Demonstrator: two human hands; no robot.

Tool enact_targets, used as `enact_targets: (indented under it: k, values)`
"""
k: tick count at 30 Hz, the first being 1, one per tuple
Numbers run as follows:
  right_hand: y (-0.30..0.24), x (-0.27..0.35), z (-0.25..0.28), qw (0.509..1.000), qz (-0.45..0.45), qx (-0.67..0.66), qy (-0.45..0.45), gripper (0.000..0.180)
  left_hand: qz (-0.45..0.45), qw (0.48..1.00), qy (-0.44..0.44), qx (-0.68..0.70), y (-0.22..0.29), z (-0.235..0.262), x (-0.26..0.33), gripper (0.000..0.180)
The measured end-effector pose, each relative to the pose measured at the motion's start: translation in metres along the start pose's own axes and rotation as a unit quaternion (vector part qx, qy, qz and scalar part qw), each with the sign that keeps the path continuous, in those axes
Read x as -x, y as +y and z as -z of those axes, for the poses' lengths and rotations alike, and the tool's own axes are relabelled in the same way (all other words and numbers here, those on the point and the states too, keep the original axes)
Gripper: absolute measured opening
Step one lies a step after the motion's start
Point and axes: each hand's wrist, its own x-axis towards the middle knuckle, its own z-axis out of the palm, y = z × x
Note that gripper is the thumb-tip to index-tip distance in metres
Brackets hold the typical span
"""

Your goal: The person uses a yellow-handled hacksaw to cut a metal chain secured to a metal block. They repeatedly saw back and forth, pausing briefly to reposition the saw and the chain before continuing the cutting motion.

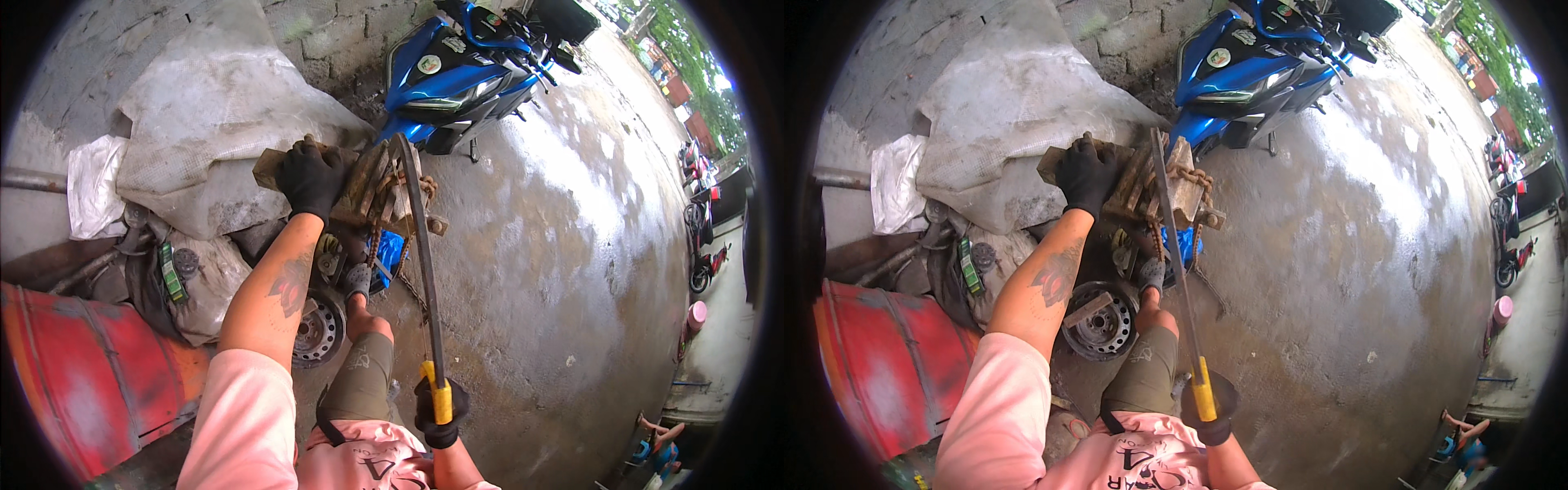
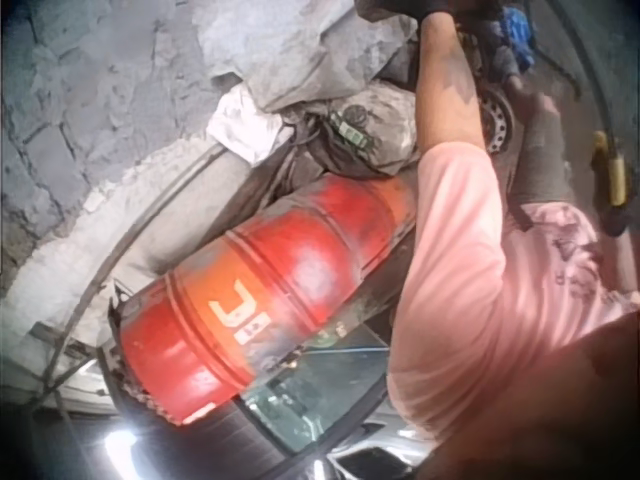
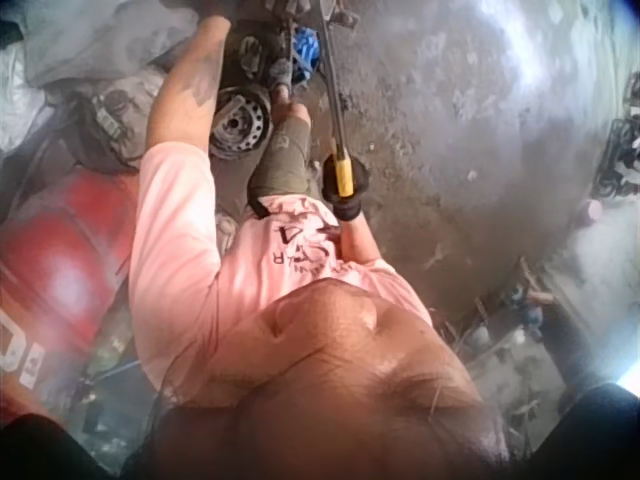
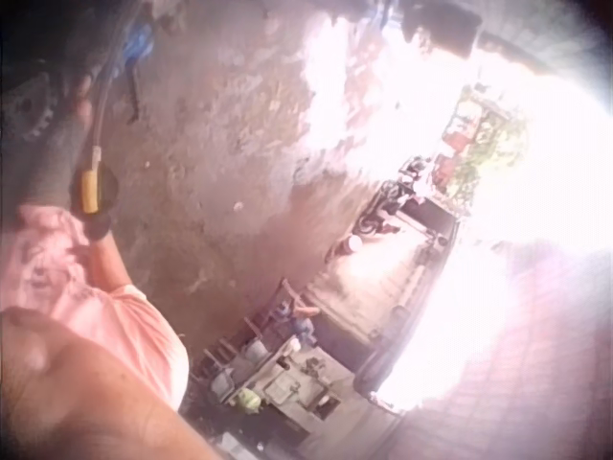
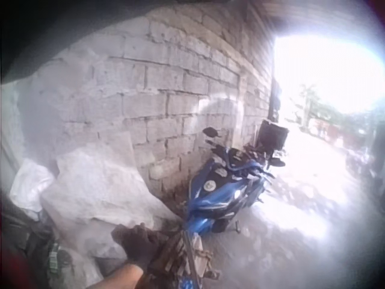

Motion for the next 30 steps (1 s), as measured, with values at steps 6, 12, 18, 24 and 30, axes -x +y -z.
enact_targets:
  k: [6, 12, 18, 24, 30]
  values:
    - [-0.017, -0.014, 0.014, 0.998, -0.044, -0.043, -0.008, 0.01, -0.02, 0.997, 0.067, 0.012, -0.022, -0.01, -0.001, 0.051]
    - [-0.019, -0.014, 0.015, 0.993, -0.078, -0.084, 0.03, 0.01, -0.016, 1.0, 0.005, -0.022, -0.007, -0.008, 0.005, 0.061]
    - [-0.007, -0.031, 0.02, 0.999, -0.009, -0.047, -0.002, 0.009, -0.005, 1.0, -0.01, 0.012, -0.025, -0.018, -0.019, 0.052]
    - [-0.019, -0.011, 0.032, 0.994, -0.058, -0.095, 0.015, 0.015, -0.176, 0.982, -0.049, -0.036, -0.005, -0.027, -0.025, 0.046]
    - [-0.039, -0.031, 0.031, 0.994, -0.079, -0.082, 0.003, 0.015, -0.094, 0.985, -0.14, -0.027, 0.011, -0.01, -0.027, 0.045]
